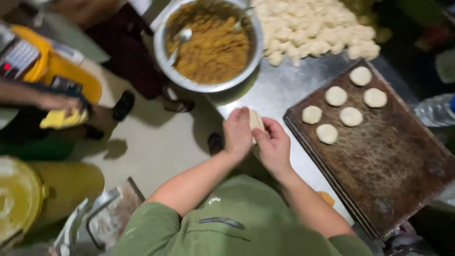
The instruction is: Filling and sealing small dough portions with a savory mixture on a production table
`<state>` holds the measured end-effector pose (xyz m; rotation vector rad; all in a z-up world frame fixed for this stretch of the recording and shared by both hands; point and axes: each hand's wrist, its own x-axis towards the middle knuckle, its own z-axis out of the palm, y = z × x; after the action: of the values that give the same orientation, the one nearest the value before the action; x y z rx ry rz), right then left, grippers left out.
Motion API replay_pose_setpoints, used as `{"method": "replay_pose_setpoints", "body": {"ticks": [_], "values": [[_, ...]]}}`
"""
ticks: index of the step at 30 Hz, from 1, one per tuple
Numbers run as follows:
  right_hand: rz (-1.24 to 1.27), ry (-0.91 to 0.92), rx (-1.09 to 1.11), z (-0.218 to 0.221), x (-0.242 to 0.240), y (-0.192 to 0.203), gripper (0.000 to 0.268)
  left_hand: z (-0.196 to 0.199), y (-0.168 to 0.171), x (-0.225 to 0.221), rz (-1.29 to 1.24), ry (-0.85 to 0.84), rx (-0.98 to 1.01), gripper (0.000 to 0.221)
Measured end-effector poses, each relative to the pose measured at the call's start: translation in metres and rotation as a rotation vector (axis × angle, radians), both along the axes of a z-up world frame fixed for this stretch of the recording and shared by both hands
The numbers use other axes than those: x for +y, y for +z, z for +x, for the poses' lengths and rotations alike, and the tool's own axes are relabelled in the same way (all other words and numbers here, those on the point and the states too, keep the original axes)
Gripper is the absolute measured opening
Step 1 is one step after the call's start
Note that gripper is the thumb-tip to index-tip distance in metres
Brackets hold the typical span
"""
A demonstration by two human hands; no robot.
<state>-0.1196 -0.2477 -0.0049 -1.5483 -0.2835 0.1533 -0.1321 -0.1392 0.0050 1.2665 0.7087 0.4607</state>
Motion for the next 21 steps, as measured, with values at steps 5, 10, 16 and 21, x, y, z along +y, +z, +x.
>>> {"method": "replay_pose_setpoints", "body": {"ticks": [5, 10, 16, 21], "values": [[-0.025, 0.260, 0.097, 0.005, 0.027, 0.008, 0.006, -0.011, -0.018, 0.073, 0.422, 0.070, -0.280, 0.045], [0.395, 0.196, 0.446, 0.005, 0.078, 0.024, 0.007, -0.017, -0.014, 0.111, -0.283, -0.007, -0.162, 0.049], [0.337, 0.272, 0.683, 0.020, 0.140, -0.002, 0.015, -0.047, -0.003, 0.165, 0.639, -0.151, -0.555, 0.053], [0.391, 0.409, 0.774, 0.088, 0.195, 0.048, 0.017, -0.032, -0.056, 0.249, 0.875, -0.341, -0.477, 0.103]]}}
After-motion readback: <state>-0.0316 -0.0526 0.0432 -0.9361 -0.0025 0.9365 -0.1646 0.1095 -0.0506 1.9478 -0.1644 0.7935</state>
